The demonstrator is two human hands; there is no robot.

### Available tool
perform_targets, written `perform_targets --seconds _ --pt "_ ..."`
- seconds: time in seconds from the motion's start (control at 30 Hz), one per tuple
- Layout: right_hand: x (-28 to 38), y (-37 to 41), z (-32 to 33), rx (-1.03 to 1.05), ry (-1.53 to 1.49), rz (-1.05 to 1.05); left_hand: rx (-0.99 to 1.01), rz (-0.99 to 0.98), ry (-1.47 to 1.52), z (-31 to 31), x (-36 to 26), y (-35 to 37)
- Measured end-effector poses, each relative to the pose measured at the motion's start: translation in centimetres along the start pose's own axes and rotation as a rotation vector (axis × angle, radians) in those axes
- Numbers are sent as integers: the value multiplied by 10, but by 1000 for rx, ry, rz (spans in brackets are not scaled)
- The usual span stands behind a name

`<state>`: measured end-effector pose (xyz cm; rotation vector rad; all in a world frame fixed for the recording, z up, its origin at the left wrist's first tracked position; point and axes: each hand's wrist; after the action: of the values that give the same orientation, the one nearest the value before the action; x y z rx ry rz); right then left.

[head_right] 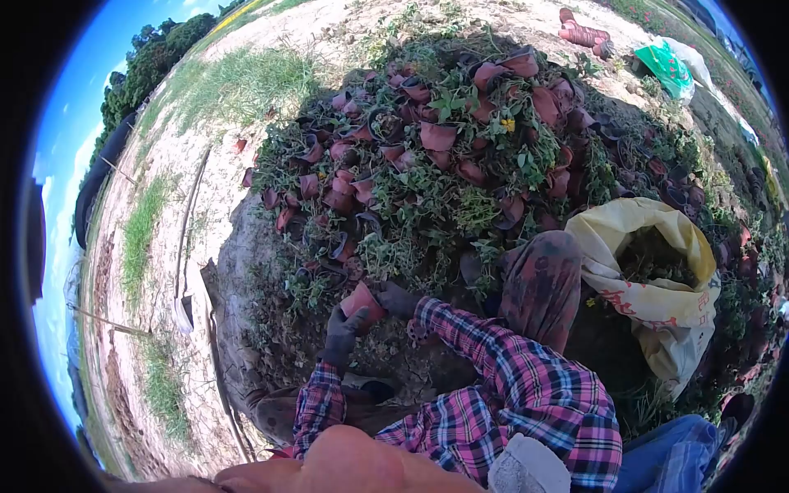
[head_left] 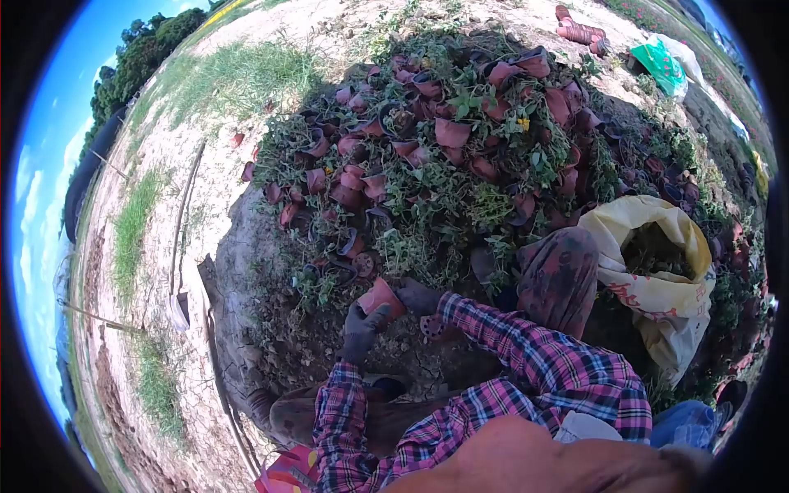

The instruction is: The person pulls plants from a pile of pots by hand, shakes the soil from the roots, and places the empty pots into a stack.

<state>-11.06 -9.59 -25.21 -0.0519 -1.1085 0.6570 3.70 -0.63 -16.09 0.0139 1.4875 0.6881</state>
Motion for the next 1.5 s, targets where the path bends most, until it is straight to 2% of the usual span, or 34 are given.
perform_targets --seconds 0.07,0.1,0.17,0.2,0.27,0.37,0.43,0.47,0.53,0.57,0.6,0.63,0.7,0.73,0.77,0.83,0.87,0.97,1.0,1.1,1.17,1.2,1.27,1.3,1.33,1.37,1.43,1.47,1.5 --pt "-11 10 4 -6 -60 213 -24 -146 99 -8 12 1" --pt "1 8 16 98 -303 -19 -5 -141 150 -10 12 1" --pt "2 7 25 190 -290 -18 23 -127 250 -12 11 0" --pt "-1 8 24 161 -51 234 4 -112 235 -12 15 -2" --pt "2 10 22 144 -166 40 -33 -78 205 -11 24 -7" --pt "-19 18 7 140 -103 -1 -92 12 126 -9 30 -11" --pt "-20 20 5 110 -248 -72 -93 -62 168 -8 37 -17" --pt "-19 19 3 88 -317 -112 -87 9 184 -6 39 -14" --pt "-26 -11 -10 401 -338 130 -58 130 214 -6 17 -5" --pt "-27 -16 -13 546 -342 252 -37 52 97 -4 20 -8" --pt "-19 -4 -6 319 -521 -16 -8 -21 -21 -4 25 -9" --pt "9 -8 14 288 -415 115 30 -91 -134 -6 31 -9" --pt "76 -27 50 234 -181 372 4 -3 50 -10 21 -2" --pt "73 -21 51 212 -110 282 5 43 131 -13 13 1" --pt "62 -19 42 287 -135 273 -1 85 207 -14 10 4" --pt "57 -30 26 432 -193 278 -62 75 141 -13 15 1" --pt "54 -27 28 476 -336 166 -94 85 119 -13 22 -3" --pt "-22 26 7 -13 -252 -154 -140 203 114 -1 23 -10" --pt "-19 25 9 -17 -377 -278 -149 256 123 3 22 -11" --pt "-16 18 20 -33 -730 -742 -221 151 -18 6 35 -16" --pt "-55 23 26 -39 -934 -1175 -284 -33 -514 25 24 -12" --pt "-55 21 25 -96 -837 -1186 -311 -125 -764 34 20 -9" --pt "-49 16 27 -213 -634 -1205 -126 -63 -928 31 57 -10" --pt "-39 11 24 -178 -652 -1192 -21 -31 -1008 23 72 -8" --pt "-24 4 16 -152 -667 -1183 -19 27 -964 7 70 -1" --pt "-12 -1 10 -134 -675 -1180 -15 5 -924 3 72 -3" --pt "11 -9 2 62 -842 -983 25 -26 -841 -2 79 -8" --pt "-10 -12 -12 168 -699 -486 -16 29 -732 1 71 -5" --pt "-21 -13 -10 264 -619 -376 -18 88 -656 0 67 -1"
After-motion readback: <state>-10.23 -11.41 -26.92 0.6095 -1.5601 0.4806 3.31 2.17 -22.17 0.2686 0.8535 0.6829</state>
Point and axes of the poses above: each hand's wrist, its own y-axis away from the middle knuckle, its own z-axis out of the back of the hand, x = y × z, and after that the axes turned 15 degrees about -x, right-handed
